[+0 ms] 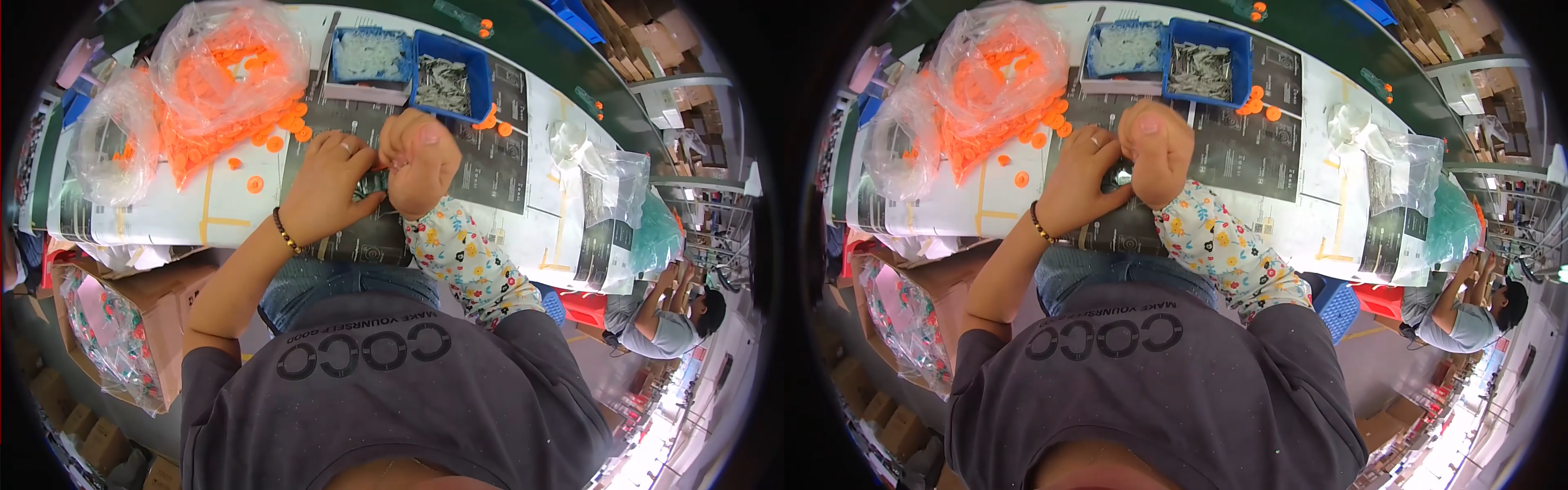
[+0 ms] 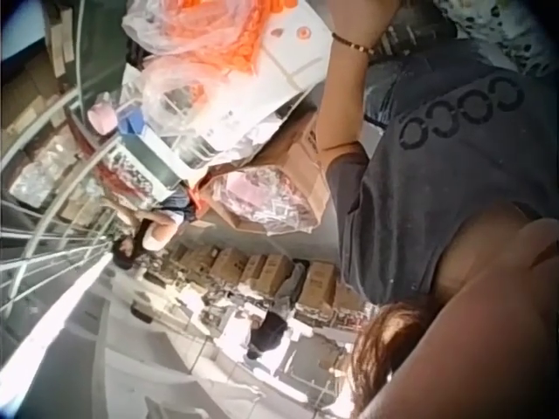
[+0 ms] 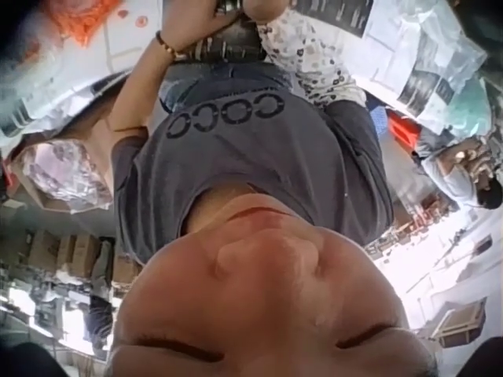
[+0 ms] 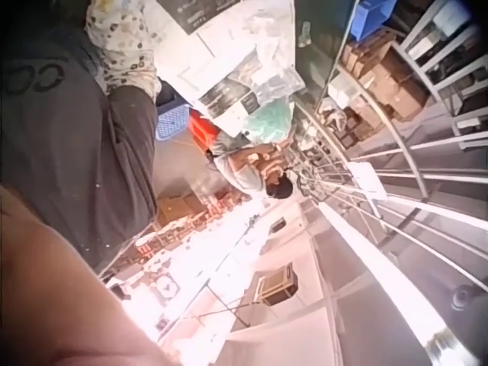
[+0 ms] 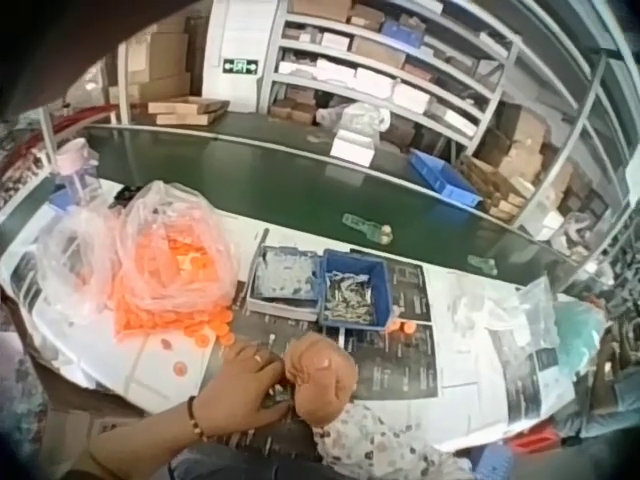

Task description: Assembling small orange plastic components by inserting metal pins into them at a production workbench.

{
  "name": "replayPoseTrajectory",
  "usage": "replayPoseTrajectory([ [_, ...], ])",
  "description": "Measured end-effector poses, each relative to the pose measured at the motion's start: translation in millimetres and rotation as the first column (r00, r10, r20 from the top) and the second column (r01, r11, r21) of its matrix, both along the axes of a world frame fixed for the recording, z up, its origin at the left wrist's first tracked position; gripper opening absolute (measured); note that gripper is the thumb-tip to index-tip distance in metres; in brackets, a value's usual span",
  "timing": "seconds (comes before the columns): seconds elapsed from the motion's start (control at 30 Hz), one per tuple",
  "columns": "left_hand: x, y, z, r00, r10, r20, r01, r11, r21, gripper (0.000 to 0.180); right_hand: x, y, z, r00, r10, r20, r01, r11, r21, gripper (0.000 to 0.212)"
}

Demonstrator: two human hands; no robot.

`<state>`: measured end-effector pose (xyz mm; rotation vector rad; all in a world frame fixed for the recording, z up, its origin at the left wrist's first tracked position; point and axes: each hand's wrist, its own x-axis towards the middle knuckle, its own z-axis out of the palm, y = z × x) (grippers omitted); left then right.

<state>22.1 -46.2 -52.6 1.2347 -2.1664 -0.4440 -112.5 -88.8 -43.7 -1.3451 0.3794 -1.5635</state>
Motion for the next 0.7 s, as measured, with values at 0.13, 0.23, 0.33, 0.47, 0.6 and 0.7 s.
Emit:
replayPoseTrajectory([
  [0.13, 0, 4, 3, 0.998, -0.047, 0.042, 0.048, 0.999, -0.016, 0.045, -17, -5, 15, 0.998, -0.040, 0.043, 0.035, 0.994, 0.102, 0.042],
  [0.23, 18, -7, 21, 0.999, -0.035, 0.032, 0.037, 0.997, -0.070, 0.050, -57, -17, 32, 0.963, -0.204, 0.177, 0.182, 0.974, 0.135, 0.041],
  [0.33, 29, -45, 55, 0.997, 0.037, -0.073, -0.052, 0.975, -0.214, 0.056, -103, -20, 25, 0.963, -0.265, 0.037, 0.261, 0.961, 0.087, 0.042],
  [0.47, 50, -202, 80, 0.988, 0.131, 0.084, -0.108, 0.966, -0.234, 0.058, -115, -21, -8, 0.900, -0.342, -0.271, 0.290, 0.933, -0.214, 0.036],
  [0.6, 86, -323, 29, 0.801, 0.336, 0.495, -0.329, 0.939, -0.106, 0.061, -105, -16, 0, 0.745, -0.375, -0.552, -0.018, 0.815, -0.579, 0.022],
  [0.7, 4, -366, 16, 0.695, 0.311, 0.648, -0.288, 0.946, -0.146, 0.062, -116, -16, 4, 0.691, -0.464, -0.554, 0.051, 0.796, -0.603, 0.023],
])
